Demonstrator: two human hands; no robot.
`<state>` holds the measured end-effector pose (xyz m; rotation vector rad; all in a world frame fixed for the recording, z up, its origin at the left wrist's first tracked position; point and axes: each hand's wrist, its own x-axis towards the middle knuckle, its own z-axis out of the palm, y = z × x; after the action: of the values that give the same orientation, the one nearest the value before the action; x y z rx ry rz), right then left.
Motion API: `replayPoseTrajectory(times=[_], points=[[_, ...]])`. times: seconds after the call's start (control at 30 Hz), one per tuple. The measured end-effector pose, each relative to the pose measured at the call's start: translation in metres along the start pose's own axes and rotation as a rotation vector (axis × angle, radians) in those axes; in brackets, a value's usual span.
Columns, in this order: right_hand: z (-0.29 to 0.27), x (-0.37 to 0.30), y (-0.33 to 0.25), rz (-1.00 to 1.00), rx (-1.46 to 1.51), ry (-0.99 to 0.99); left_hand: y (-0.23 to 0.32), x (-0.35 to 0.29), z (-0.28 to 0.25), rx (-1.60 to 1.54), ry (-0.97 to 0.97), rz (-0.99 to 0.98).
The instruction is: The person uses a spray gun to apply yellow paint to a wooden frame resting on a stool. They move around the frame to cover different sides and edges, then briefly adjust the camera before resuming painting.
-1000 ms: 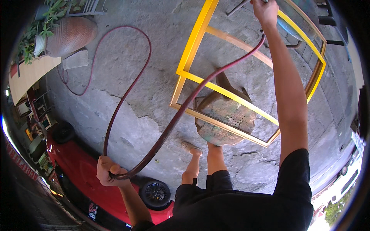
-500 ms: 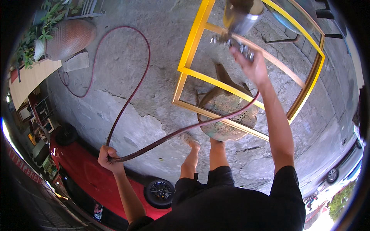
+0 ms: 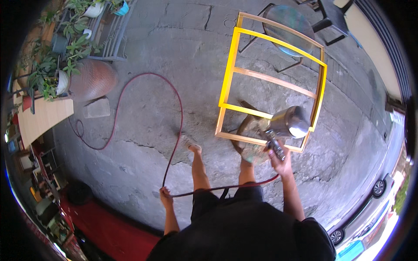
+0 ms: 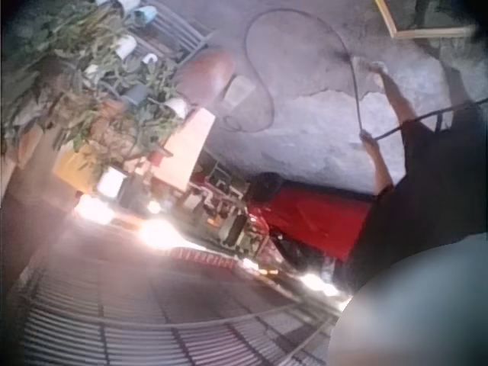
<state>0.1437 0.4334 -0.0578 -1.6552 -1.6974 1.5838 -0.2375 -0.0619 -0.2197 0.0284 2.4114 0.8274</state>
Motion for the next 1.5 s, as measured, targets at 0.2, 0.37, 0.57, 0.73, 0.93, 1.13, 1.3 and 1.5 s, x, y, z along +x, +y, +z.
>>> replayPoseTrajectory(times=[0.2, 0.37, 0.57, 0.73, 0.93, 1.13, 1.3, 1.5], points=[[0.051, -0.037, -0.099, 0.038, 0.171, 0.394, 0.083, 0.158, 0.001, -0.255, -0.138, 0.426], [0.095, -0.074, -0.200, -0.030, 0.259, 0.628, 0.356, 0.228, -0.051, -0.129, -0.022, 0.774], [0.107, -0.057, -0.251, -0.028, 0.342, 0.873, 0.547, 0.248, -0.092, -0.196, 0.025, 1.246], [0.106, -0.045, -0.276, -0.217, 0.212, 0.965, 0.620, 0.288, -0.070, -0.312, -0.023, 1.332], [0.082, 0.025, -0.322, -0.113, 0.269, 1.103, 0.729, 0.316, -0.019, -0.303, -0.028, 1.389], [0.047, 0.154, -0.379, -0.210, 0.384, 1.153, 0.852, 0.379, 0.024, -0.366, -0.113, 1.374], [0.014, 0.201, -0.403, -0.083, 0.441, 1.204, 0.959, 0.426, 0.072, -0.188, -0.101, 1.475], [-0.001, 0.283, -0.433, -0.087, 0.380, 1.451, 1.095, 0.463, 0.203, -0.102, -0.307, 1.442]])
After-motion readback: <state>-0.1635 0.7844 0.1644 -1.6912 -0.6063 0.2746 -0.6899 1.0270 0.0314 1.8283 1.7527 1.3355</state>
